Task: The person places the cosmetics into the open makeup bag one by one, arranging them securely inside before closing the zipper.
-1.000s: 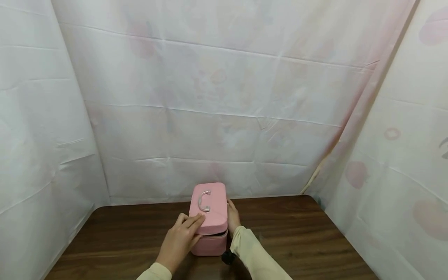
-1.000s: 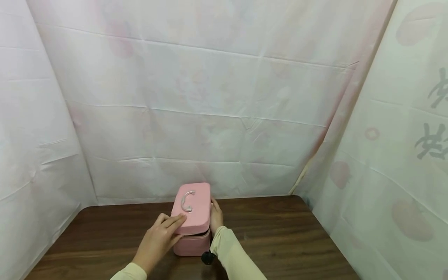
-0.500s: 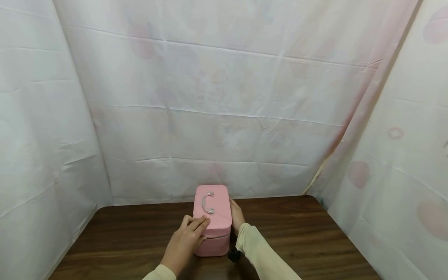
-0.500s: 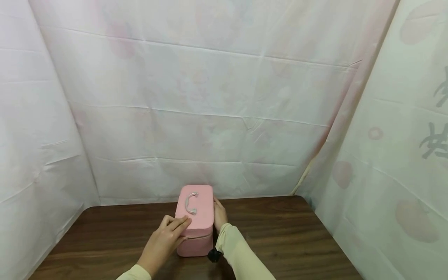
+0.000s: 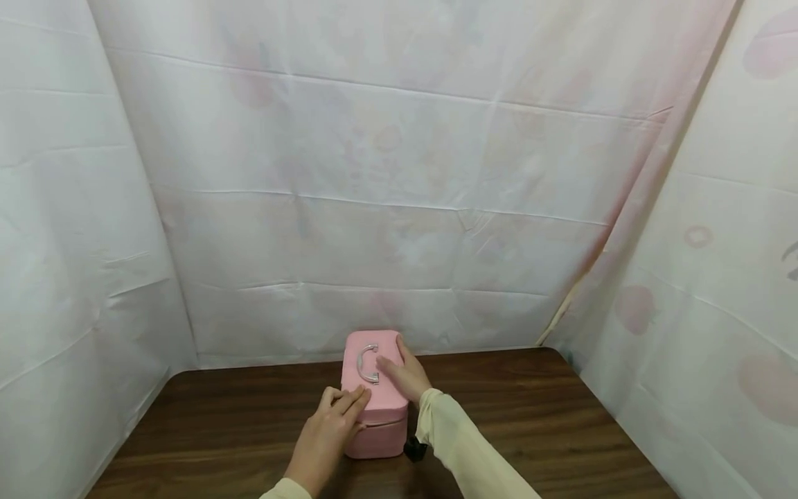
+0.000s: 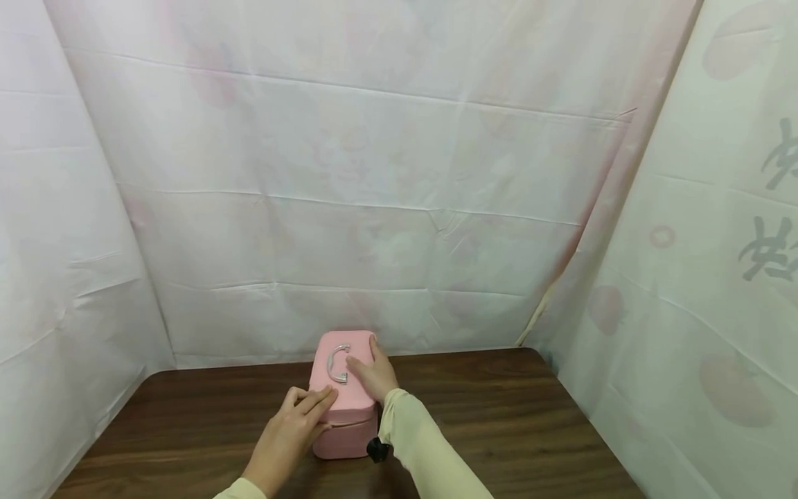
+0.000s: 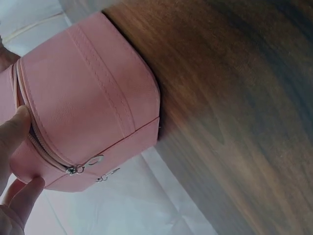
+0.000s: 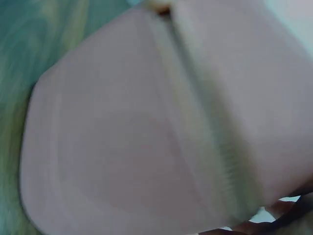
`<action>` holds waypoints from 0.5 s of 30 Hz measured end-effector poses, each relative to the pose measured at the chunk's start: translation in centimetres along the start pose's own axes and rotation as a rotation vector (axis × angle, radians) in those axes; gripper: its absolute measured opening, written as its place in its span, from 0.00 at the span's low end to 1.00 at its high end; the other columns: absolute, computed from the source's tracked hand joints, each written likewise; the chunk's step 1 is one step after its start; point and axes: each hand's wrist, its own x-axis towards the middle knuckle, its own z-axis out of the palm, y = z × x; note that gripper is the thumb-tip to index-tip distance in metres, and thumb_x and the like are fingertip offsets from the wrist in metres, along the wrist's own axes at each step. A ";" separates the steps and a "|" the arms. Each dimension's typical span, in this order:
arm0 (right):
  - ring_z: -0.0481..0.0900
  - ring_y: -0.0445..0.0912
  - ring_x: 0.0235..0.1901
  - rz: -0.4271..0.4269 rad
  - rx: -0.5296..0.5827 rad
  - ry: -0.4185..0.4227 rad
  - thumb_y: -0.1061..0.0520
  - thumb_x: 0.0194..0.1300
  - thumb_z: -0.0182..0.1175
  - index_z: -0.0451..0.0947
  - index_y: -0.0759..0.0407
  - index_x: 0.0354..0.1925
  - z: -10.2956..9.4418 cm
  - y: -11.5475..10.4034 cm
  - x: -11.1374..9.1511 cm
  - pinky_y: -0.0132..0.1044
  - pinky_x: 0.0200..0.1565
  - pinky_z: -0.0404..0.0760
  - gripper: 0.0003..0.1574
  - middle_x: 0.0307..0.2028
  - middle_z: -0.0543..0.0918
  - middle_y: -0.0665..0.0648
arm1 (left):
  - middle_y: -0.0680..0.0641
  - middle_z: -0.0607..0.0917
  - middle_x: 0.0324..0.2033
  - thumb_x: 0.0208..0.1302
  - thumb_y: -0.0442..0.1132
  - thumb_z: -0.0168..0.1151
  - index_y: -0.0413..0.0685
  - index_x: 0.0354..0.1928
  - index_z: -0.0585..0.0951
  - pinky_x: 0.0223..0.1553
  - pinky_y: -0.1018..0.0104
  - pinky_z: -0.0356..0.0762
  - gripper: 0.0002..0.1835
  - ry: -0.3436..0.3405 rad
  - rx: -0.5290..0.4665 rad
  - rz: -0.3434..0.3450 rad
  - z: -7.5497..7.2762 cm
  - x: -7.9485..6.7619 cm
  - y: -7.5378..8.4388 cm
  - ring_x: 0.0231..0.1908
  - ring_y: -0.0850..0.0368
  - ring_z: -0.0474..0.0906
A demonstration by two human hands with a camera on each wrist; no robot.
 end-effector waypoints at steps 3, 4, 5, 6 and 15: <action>0.56 0.63 0.72 -0.020 -0.062 0.007 0.43 0.66 0.62 0.48 0.59 0.77 0.3 0.1 -0.2 0.58 0.69 0.60 0.53 0.74 0.57 0.67 | 0.49 0.86 0.52 0.43 0.42 0.81 0.48 0.57 0.83 0.37 0.69 0.83 0.33 0.023 -0.002 0.001 0.0 -0.2 0.0 0.45 0.52 0.74; 0.56 0.63 0.72 -0.032 -0.074 0.012 0.44 0.66 0.62 0.48 0.60 0.77 0.2 0.1 -0.2 0.58 0.69 0.60 0.52 0.74 0.57 0.68 | 0.50 0.86 0.52 0.43 0.42 0.81 0.48 0.57 0.83 0.38 0.69 0.83 0.33 0.037 -0.007 0.001 0.2 -0.3 0.0 0.45 0.52 0.75; 0.57 0.63 0.72 -0.043 -0.081 0.014 0.45 0.66 0.62 0.49 0.61 0.77 0.2 0.2 -0.2 0.58 0.69 0.60 0.52 0.74 0.57 0.68 | 0.50 0.86 0.53 0.43 0.43 0.80 0.48 0.57 0.83 0.39 0.69 0.83 0.33 0.054 -0.016 -0.002 0.3 -0.4 0.0 0.46 0.51 0.75; 0.56 0.63 0.72 -0.048 -0.085 0.013 0.46 0.66 0.62 0.49 0.62 0.77 0.2 0.1 -0.2 0.58 0.69 0.60 0.52 0.74 0.57 0.68 | 0.50 0.86 0.53 0.43 0.42 0.80 0.48 0.56 0.83 0.40 0.68 0.83 0.33 0.074 -0.030 -0.009 0.4 -0.5 -0.1 0.47 0.51 0.76; 0.55 0.62 0.73 -0.023 -0.094 0.012 0.44 0.66 0.63 0.49 0.60 0.77 0.1 0.0 -0.3 0.57 0.70 0.59 0.52 0.74 0.56 0.66 | 0.46 0.83 0.56 0.59 0.39 0.69 0.50 0.60 0.81 0.50 0.58 0.80 0.25 0.181 -0.365 -0.608 1.9 -2.8 -0.8 0.53 0.48 0.82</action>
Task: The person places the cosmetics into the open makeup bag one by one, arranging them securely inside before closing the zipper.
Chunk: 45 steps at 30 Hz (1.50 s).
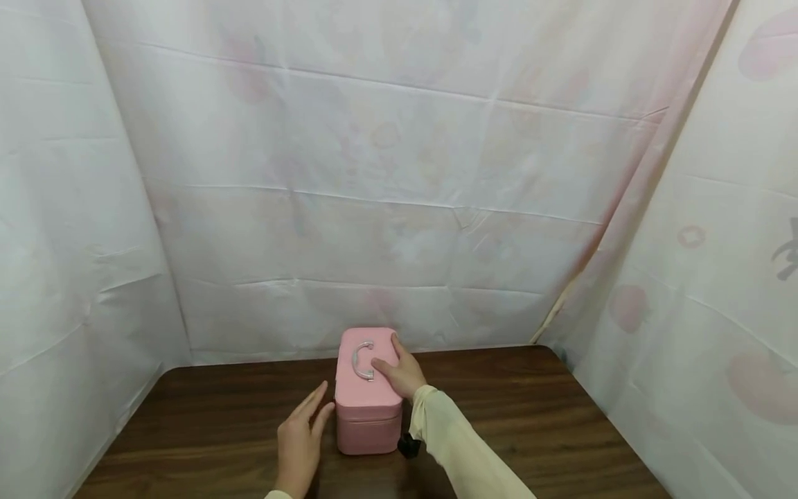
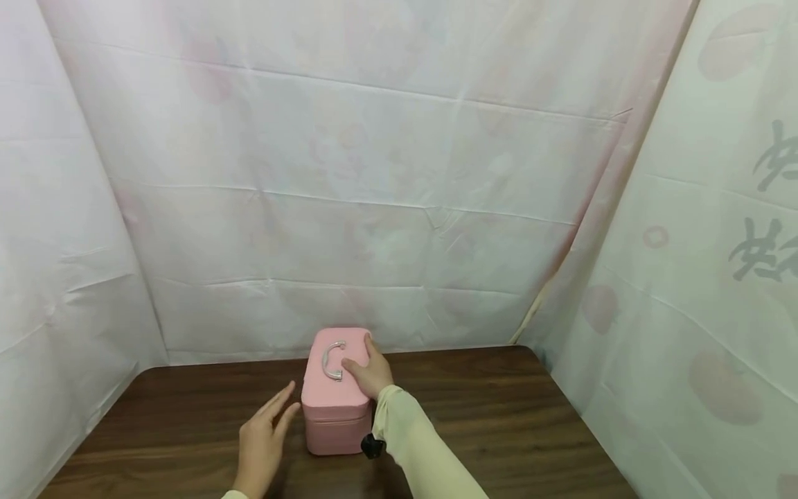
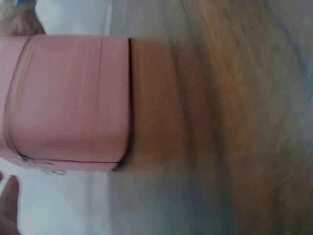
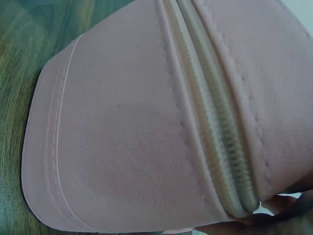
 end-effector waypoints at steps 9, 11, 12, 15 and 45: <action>0.55 0.64 0.72 -0.008 0.032 0.002 0.47 0.66 0.63 0.51 0.60 0.76 0.1 -0.1 -0.1 0.58 0.69 0.58 0.51 0.74 0.57 0.68 | 0.42 0.84 0.53 0.69 0.41 0.60 0.46 0.60 0.81 0.51 0.48 0.80 0.19 -0.207 -0.085 -0.334 1.3 -0.7 -1.1 0.54 0.42 0.80; 0.55 0.64 0.72 -0.010 0.031 0.005 0.46 0.67 0.63 0.51 0.60 0.76 0.2 0.0 0.1 0.58 0.69 0.58 0.50 0.74 0.57 0.68 | 0.42 0.87 0.49 0.68 0.39 0.63 0.46 0.55 0.84 0.48 0.48 0.81 0.16 -0.165 -0.088 -0.351 1.5 -0.5 -1.2 0.51 0.43 0.82; 0.55 0.64 0.72 -0.010 0.028 0.007 0.46 0.67 0.62 0.51 0.59 0.76 0.3 0.1 0.1 0.58 0.69 0.59 0.50 0.74 0.57 0.67 | 0.43 0.88 0.47 0.67 0.39 0.64 0.46 0.53 0.85 0.47 0.48 0.82 0.14 -0.144 -0.084 -0.355 1.6 -0.4 -1.2 0.50 0.44 0.83; 0.56 0.63 0.72 -0.007 0.018 0.015 0.45 0.68 0.62 0.51 0.58 0.77 0.2 0.1 0.3 0.57 0.69 0.59 0.49 0.74 0.57 0.66 | 0.47 0.90 0.39 0.64 0.39 0.67 0.49 0.45 0.88 0.42 0.54 0.83 0.10 -0.090 -0.053 -0.359 1.7 0.0 -1.1 0.43 0.48 0.86; 0.59 0.63 0.71 0.043 0.021 0.080 0.49 0.67 0.62 0.53 0.58 0.76 0.6 -0.8 -0.1 0.56 0.68 0.62 0.47 0.72 0.61 0.67 | 0.47 0.90 0.35 0.55 0.33 0.73 0.46 0.32 0.88 0.31 0.78 0.80 0.03 -0.050 -0.265 -0.512 1.3 -3.6 4.0 0.30 0.70 0.83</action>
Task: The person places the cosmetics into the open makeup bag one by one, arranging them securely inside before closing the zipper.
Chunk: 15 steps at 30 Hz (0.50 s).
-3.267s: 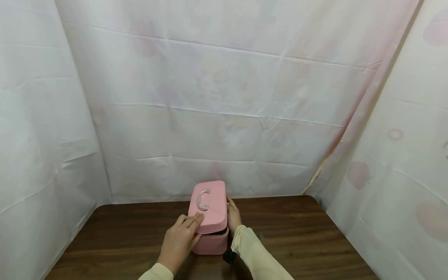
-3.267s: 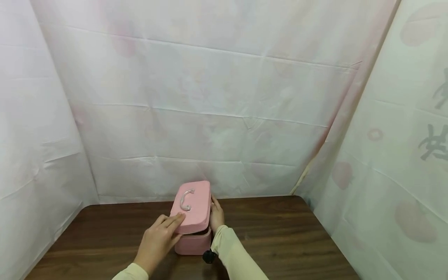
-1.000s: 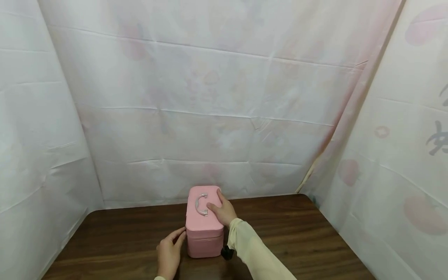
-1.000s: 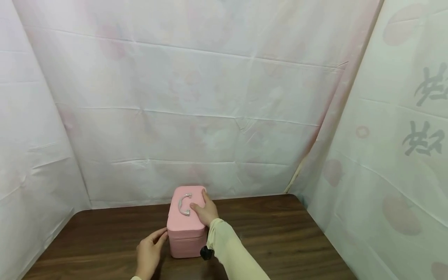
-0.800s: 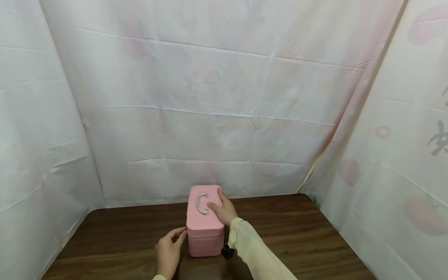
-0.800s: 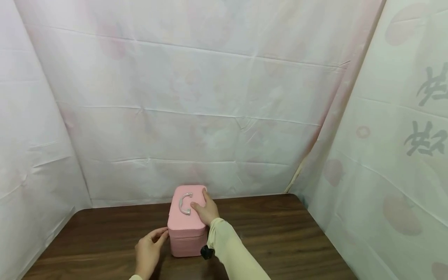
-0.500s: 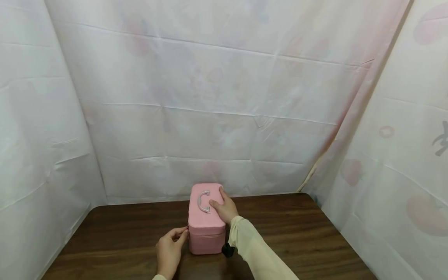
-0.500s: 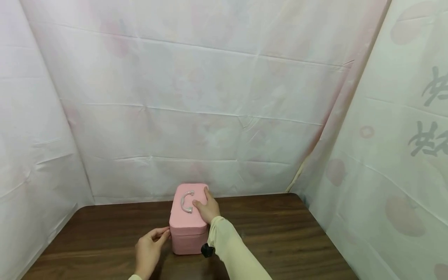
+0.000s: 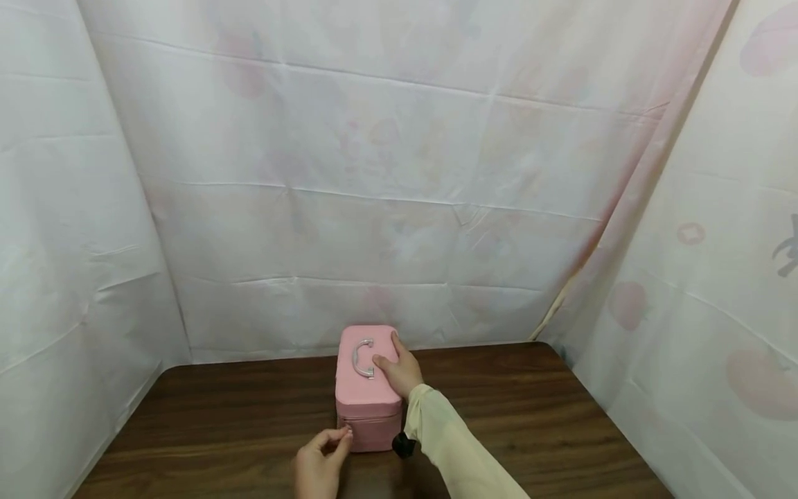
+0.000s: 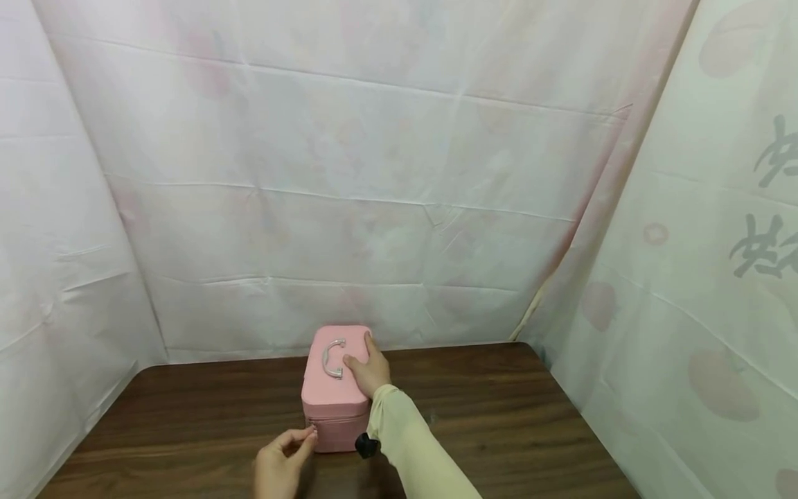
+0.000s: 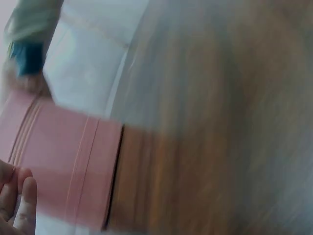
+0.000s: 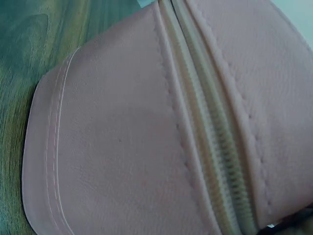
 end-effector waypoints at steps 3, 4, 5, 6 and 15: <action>0.59 0.63 0.71 -0.012 0.002 0.001 0.50 0.68 0.61 0.53 0.58 0.76 0.0 -0.1 0.1 0.56 0.68 0.62 0.47 0.72 0.61 0.67 | 0.50 0.90 0.33 0.52 0.32 0.75 0.48 0.30 0.89 0.30 0.78 0.78 0.04 -0.023 0.006 0.061 1.3 -0.8 0.5 0.29 0.72 0.81; 0.59 0.63 0.71 -0.016 0.005 0.002 0.50 0.67 0.61 0.53 0.58 0.76 0.0 -0.2 0.1 0.56 0.68 0.62 0.47 0.72 0.61 0.67 | 0.52 0.90 0.32 0.51 0.33 0.76 0.50 0.30 0.89 0.28 0.78 0.77 0.05 -0.023 0.023 0.093 1.8 -1.0 0.6 0.29 0.73 0.81; 0.59 0.62 0.71 -0.019 0.010 0.003 0.49 0.67 0.62 0.53 0.58 0.76 0.0 -0.3 0.0 0.56 0.69 0.61 0.47 0.72 0.61 0.67 | 0.54 0.90 0.31 0.50 0.34 0.76 0.53 0.29 0.89 0.27 0.79 0.76 0.06 -0.018 0.046 0.124 2.2 -1.1 0.7 0.28 0.74 0.81; 0.59 0.62 0.71 -0.020 0.017 0.004 0.49 0.67 0.62 0.53 0.58 0.76 0.0 -0.3 0.0 0.56 0.69 0.61 0.47 0.72 0.61 0.67 | 0.56 0.90 0.30 0.50 0.34 0.77 0.54 0.28 0.89 0.26 0.79 0.76 0.06 -0.014 0.064 0.155 2.7 -1.1 0.7 0.27 0.74 0.80; 0.60 0.64 0.70 -0.048 0.022 0.025 0.48 0.68 0.60 0.54 0.60 0.75 -0.1 -0.3 -0.6 0.56 0.68 0.63 0.46 0.71 0.62 0.69 | 0.57 0.90 0.30 0.48 0.31 0.77 0.55 0.25 0.88 0.25 0.82 0.75 0.09 -0.037 0.060 0.257 4.1 -1.3 0.8 0.28 0.71 0.82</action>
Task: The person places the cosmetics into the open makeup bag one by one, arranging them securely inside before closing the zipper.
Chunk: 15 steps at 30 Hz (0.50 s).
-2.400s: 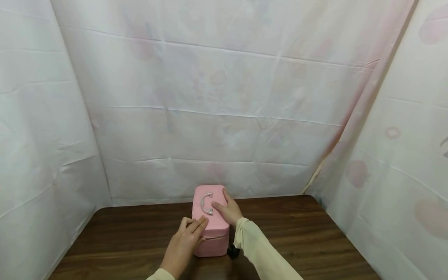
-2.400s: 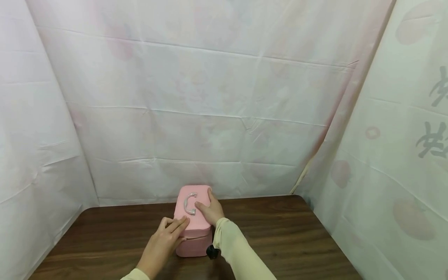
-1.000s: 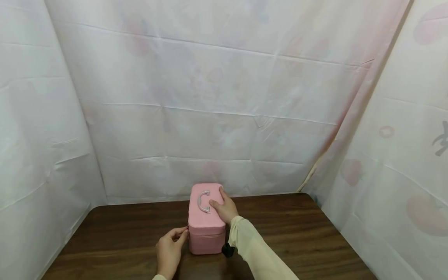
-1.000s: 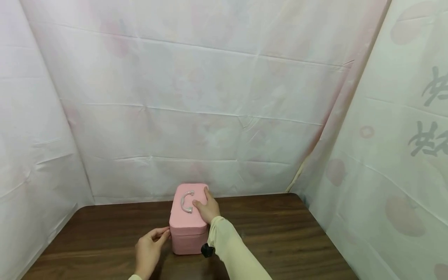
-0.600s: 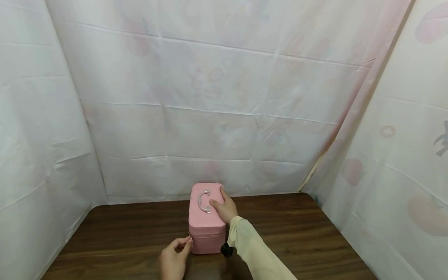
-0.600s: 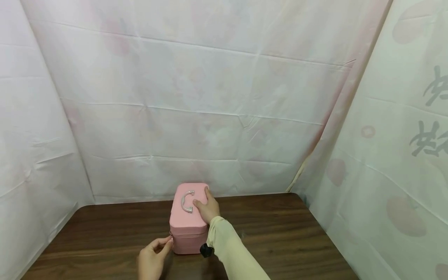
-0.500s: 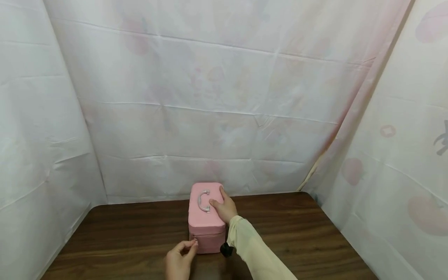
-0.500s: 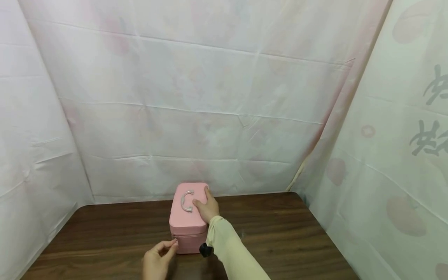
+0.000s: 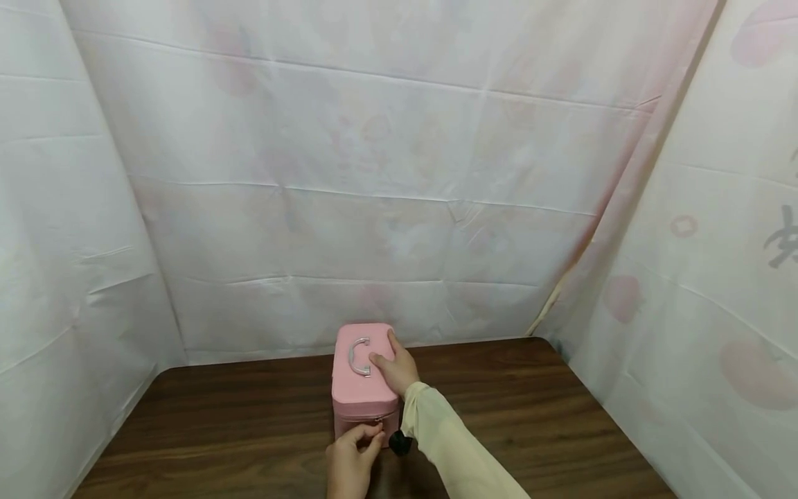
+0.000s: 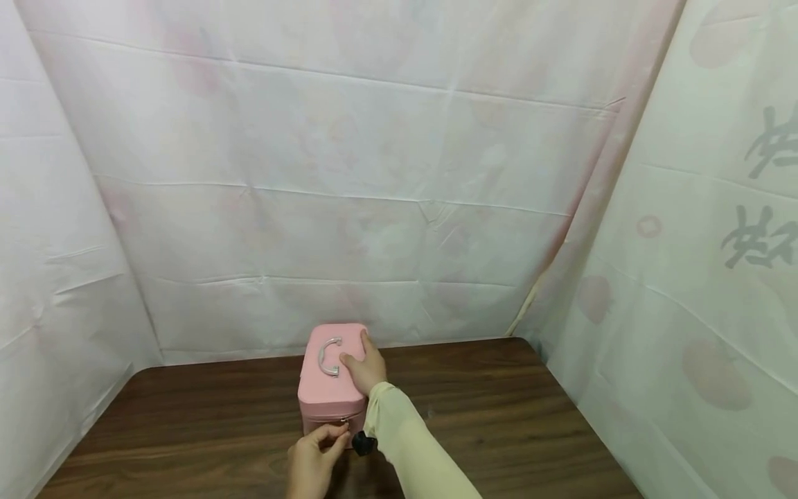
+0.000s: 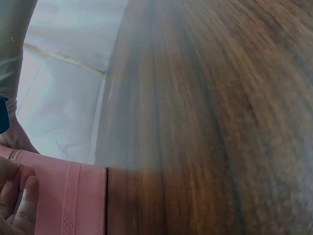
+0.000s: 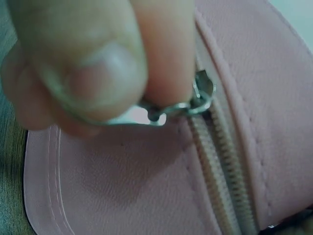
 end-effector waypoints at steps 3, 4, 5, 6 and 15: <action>0.59 0.63 0.71 0.020 0.024 -0.003 0.50 0.67 0.61 0.54 0.59 0.76 0.1 0.1 0.3 0.57 0.69 0.60 0.46 0.72 0.61 0.68 | 0.57 0.90 0.30 0.48 0.31 0.77 0.55 0.25 0.88 0.26 0.82 0.75 0.09 0.006 0.001 0.008 -0.2 0.0 -0.1 0.29 0.71 0.82; 0.59 0.63 0.71 0.025 0.023 -0.001 0.50 0.67 0.62 0.54 0.59 0.76 0.2 0.1 0.4 0.57 0.69 0.61 0.46 0.72 0.61 0.68 | 0.57 0.90 0.30 0.48 0.31 0.77 0.55 0.25 0.88 0.26 0.82 0.75 0.09 0.008 -0.001 0.008 -0.3 0.0 -0.1 0.29 0.71 0.82; 0.60 0.62 0.71 0.031 0.020 0.002 0.50 0.66 0.62 0.55 0.58 0.75 0.2 0.1 0.5 0.56 0.68 0.61 0.46 0.72 0.62 0.67 | 0.57 0.90 0.30 0.48 0.31 0.77 0.56 0.25 0.88 0.26 0.82 0.75 0.09 0.012 0.002 0.007 -0.3 0.0 -0.1 0.30 0.71 0.82; 0.61 0.62 0.70 0.035 0.011 0.007 0.49 0.66 0.63 0.56 0.57 0.75 0.1 0.2 0.6 0.56 0.68 0.63 0.46 0.71 0.63 0.67 | 0.58 0.90 0.30 0.48 0.31 0.77 0.56 0.25 0.88 0.26 0.82 0.75 0.09 0.015 0.002 0.006 -0.4 0.0 -0.2 0.30 0.71 0.82; 0.64 0.59 0.69 -0.088 -0.228 -0.115 0.36 0.66 0.61 0.62 0.51 0.73 -2.6 2.3 1.8 0.57 0.64 0.68 0.44 0.72 0.63 0.61 | 0.61 0.89 0.29 0.49 0.33 0.77 0.57 0.26 0.88 0.26 0.78 0.77 0.09 0.002 0.043 -0.033 -0.7 0.0 -0.4 0.30 0.71 0.83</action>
